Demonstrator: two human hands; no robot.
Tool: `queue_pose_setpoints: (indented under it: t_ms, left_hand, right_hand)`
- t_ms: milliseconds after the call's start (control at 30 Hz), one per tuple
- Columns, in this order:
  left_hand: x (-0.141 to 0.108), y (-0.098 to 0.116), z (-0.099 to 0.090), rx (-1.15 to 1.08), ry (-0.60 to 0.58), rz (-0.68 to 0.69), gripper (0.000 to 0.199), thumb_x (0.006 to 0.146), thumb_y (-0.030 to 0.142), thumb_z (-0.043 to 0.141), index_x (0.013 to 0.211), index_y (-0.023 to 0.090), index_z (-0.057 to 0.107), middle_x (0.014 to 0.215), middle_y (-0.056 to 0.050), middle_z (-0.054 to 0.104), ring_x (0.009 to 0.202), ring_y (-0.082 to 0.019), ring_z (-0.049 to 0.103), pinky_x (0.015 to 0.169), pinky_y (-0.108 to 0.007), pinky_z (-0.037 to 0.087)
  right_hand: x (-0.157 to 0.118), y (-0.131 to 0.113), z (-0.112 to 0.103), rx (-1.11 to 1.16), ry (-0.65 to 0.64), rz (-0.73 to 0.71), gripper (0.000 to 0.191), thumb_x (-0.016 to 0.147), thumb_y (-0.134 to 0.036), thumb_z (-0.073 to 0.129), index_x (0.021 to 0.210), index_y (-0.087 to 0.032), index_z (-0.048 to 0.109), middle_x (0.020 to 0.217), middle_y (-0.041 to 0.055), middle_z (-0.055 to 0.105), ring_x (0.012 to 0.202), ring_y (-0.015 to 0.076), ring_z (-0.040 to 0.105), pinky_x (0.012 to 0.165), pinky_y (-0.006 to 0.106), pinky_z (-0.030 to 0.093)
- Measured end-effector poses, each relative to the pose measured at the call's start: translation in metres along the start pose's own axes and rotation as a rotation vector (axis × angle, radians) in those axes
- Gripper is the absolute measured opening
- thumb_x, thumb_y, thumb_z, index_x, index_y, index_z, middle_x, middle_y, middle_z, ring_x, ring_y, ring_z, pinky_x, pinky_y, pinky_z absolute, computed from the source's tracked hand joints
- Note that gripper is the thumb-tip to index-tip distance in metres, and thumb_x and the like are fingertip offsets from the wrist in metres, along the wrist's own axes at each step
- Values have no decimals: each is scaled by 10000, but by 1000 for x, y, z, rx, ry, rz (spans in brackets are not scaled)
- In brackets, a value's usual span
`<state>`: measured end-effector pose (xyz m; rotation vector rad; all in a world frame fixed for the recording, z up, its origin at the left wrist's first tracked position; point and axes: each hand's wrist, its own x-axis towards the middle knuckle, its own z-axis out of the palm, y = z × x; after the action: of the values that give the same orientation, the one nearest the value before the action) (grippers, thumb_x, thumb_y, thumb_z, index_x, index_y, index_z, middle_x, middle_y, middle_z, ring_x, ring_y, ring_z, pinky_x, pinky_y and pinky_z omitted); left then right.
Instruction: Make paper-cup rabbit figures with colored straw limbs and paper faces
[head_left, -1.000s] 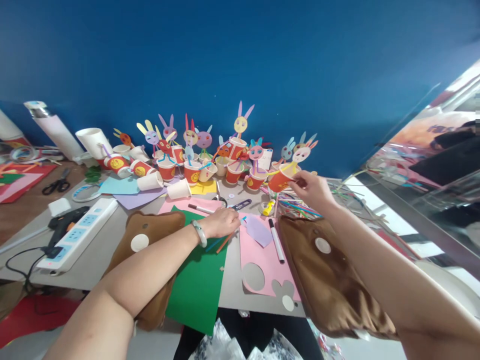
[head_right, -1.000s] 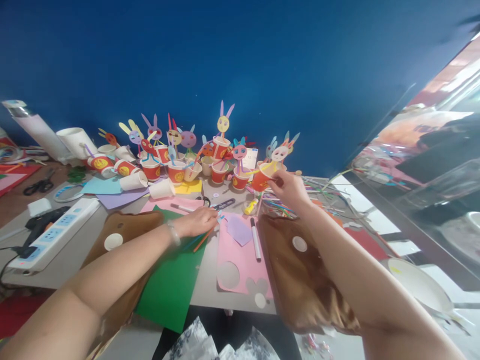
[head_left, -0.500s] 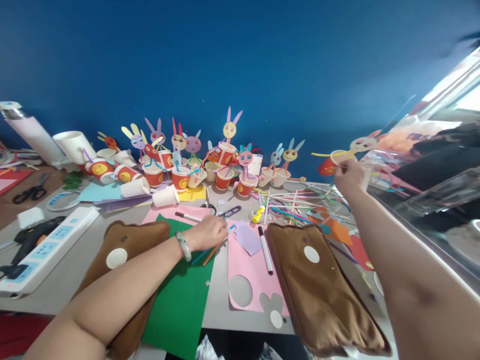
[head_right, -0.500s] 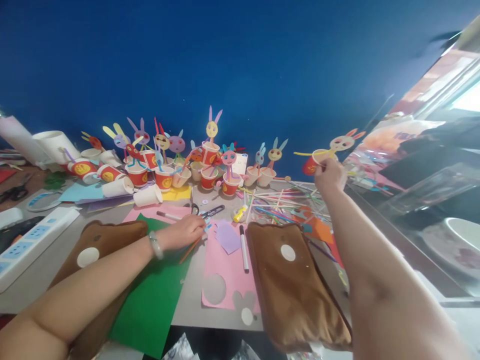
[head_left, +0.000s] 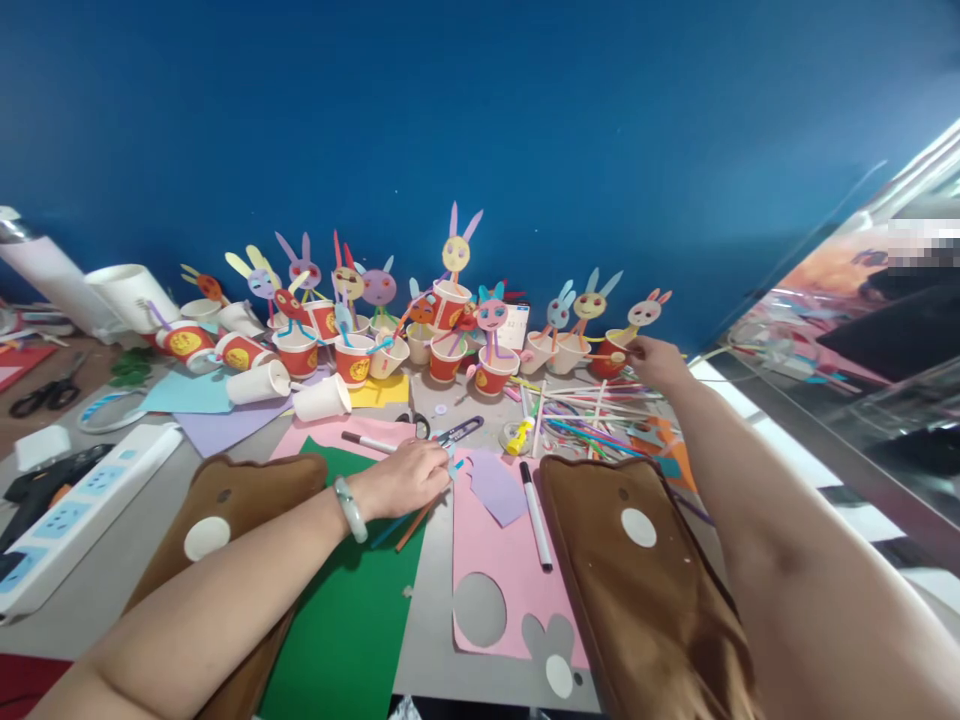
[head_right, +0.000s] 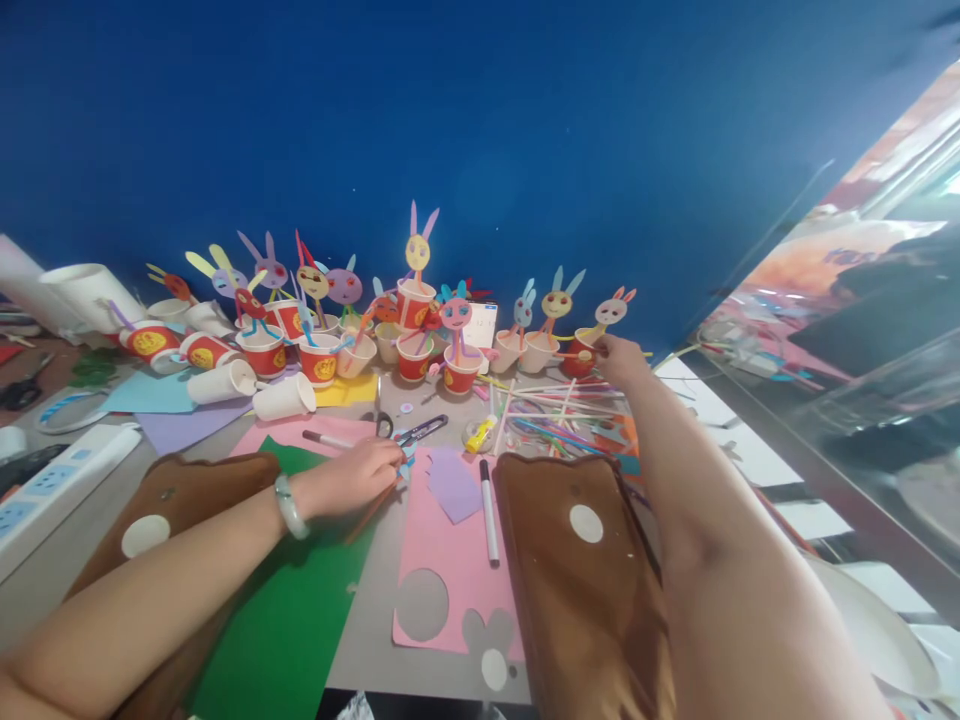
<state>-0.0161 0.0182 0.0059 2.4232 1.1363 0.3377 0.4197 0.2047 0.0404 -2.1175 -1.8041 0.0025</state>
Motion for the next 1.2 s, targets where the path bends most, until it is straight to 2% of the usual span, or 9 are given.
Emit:
queue_pose_setpoints:
  t_ms: [233, 467, 600, 700, 833, 933, 1000, 1100, 1200]
  left_hand:
    - [0, 3, -2, 44, -30, -17, 224, 909, 168, 368, 709, 189, 466, 811, -58, 606, 824, -184, 559, 790, -311, 433]
    - [-2, 2, -2, 15, -19, 0, 226, 910, 196, 376, 749, 170, 533, 889, -93, 650, 898, -216, 590, 854, -344, 446]
    - [-3, 4, -3, -21, -5, -32, 216, 904, 199, 391, 729, 176, 515, 878, -93, 651, 896, -223, 593, 842, -342, 435]
    - [-3, 6, -4, -108, 44, -71, 206, 895, 187, 390, 710, 184, 480, 807, -66, 619, 812, -198, 575, 776, -319, 425]
    - [-3, 5, -3, -326, 145, -104, 166, 890, 188, 382, 762, 186, 488, 739, -19, 571, 715, -162, 532, 690, -288, 413]
    - [0, 1, -1, -502, 248, -98, 145, 897, 219, 393, 800, 182, 492, 737, 3, 542, 717, -150, 519, 709, -287, 429]
    - [2, -1, 0, -625, 334, -106, 138, 899, 256, 421, 816, 179, 499, 774, 4, 545, 756, -147, 526, 745, -287, 445]
    - [4, -2, -2, -786, 444, -142, 133, 889, 277, 467, 853, 169, 536, 849, -10, 580, 854, -149, 552, 817, -283, 457]
    - [4, 0, -3, -908, 467, -191, 150, 876, 295, 511, 881, 160, 576, 883, -19, 612, 875, -143, 572, 809, -270, 471]
  right_hand:
    - [-7, -2, -2, 18, -20, 13, 343, 797, -93, 597, 1125, -84, 700, 1088, 178, 722, 878, 198, 634, 793, 280, 431]
    - [-27, -6, -31, 32, 164, 38, 388, 775, -67, 551, 1131, -102, 700, 1018, 172, 722, 825, 209, 598, 831, 326, 412]
    - [-47, -25, -45, 82, 278, 46, 302, 760, -71, 531, 997, -103, 716, 969, 184, 714, 864, 242, 596, 847, 361, 405]
    - [-68, -56, -40, 167, 320, 26, 238, 760, -115, 533, 930, -123, 700, 910, 152, 709, 819, 235, 608, 819, 364, 424]
    - [-123, -123, -14, 382, 190, -54, 167, 806, -257, 561, 923, -174, 647, 749, 37, 677, 599, 160, 601, 622, 294, 472]
    - [-183, -180, 9, 987, -200, -33, 297, 793, -394, 656, 995, -197, 565, 794, 9, 650, 571, 139, 604, 522, 267, 471]
    - [-217, -210, 24, 1153, -368, -28, 366, 776, -459, 700, 992, -211, 540, 768, -13, 616, 550, 123, 583, 469, 244, 450]
    - [-243, -231, 44, 1245, -402, -62, 440, 707, -492, 778, 957, -227, 534, 838, -8, 626, 530, 96, 543, 437, 234, 437]
    - [-245, -232, 60, 1276, -394, -91, 430, 668, -492, 817, 875, -214, 562, 754, -18, 619, 532, 91, 512, 437, 219, 408]
